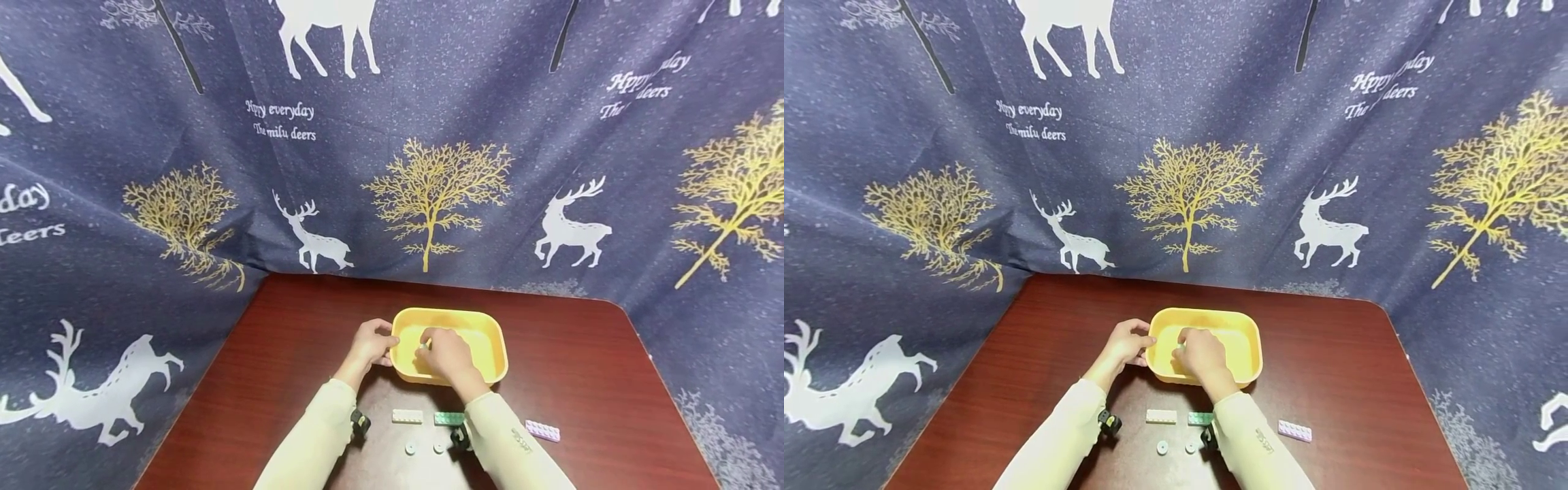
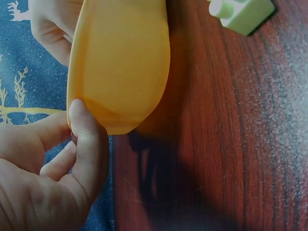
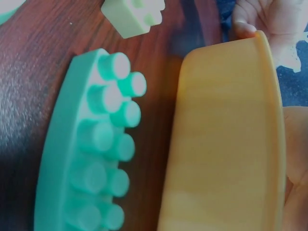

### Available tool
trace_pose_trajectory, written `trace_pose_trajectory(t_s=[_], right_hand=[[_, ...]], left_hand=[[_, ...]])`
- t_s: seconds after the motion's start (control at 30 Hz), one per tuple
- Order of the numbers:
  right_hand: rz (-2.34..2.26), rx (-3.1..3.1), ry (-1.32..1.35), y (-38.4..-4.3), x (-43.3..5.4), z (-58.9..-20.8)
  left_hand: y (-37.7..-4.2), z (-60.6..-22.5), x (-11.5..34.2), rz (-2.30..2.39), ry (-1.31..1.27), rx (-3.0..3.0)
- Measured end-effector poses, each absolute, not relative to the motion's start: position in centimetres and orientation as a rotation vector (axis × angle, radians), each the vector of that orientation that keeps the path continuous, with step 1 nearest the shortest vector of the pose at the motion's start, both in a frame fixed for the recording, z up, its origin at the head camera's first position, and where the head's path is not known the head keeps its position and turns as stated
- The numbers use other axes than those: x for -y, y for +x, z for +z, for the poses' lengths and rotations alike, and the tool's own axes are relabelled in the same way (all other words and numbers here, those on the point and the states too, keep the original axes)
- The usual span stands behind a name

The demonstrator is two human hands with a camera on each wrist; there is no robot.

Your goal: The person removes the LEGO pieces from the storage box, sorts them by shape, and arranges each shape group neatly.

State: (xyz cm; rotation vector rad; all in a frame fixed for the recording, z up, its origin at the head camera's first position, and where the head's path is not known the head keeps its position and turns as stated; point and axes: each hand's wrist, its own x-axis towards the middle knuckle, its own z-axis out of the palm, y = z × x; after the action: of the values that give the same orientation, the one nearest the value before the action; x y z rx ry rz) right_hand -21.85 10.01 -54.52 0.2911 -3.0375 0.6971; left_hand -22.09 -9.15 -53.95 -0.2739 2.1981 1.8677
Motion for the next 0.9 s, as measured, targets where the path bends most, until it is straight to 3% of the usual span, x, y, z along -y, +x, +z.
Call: trace_pose_trajectory(t_s=[0.9], right_hand=[[0.779,2.872,0.268,-19.0,-12.0,-50.8]], left_hand=[[-22.3,-54.2,9.1,1.893,-0.294,-2.173]])
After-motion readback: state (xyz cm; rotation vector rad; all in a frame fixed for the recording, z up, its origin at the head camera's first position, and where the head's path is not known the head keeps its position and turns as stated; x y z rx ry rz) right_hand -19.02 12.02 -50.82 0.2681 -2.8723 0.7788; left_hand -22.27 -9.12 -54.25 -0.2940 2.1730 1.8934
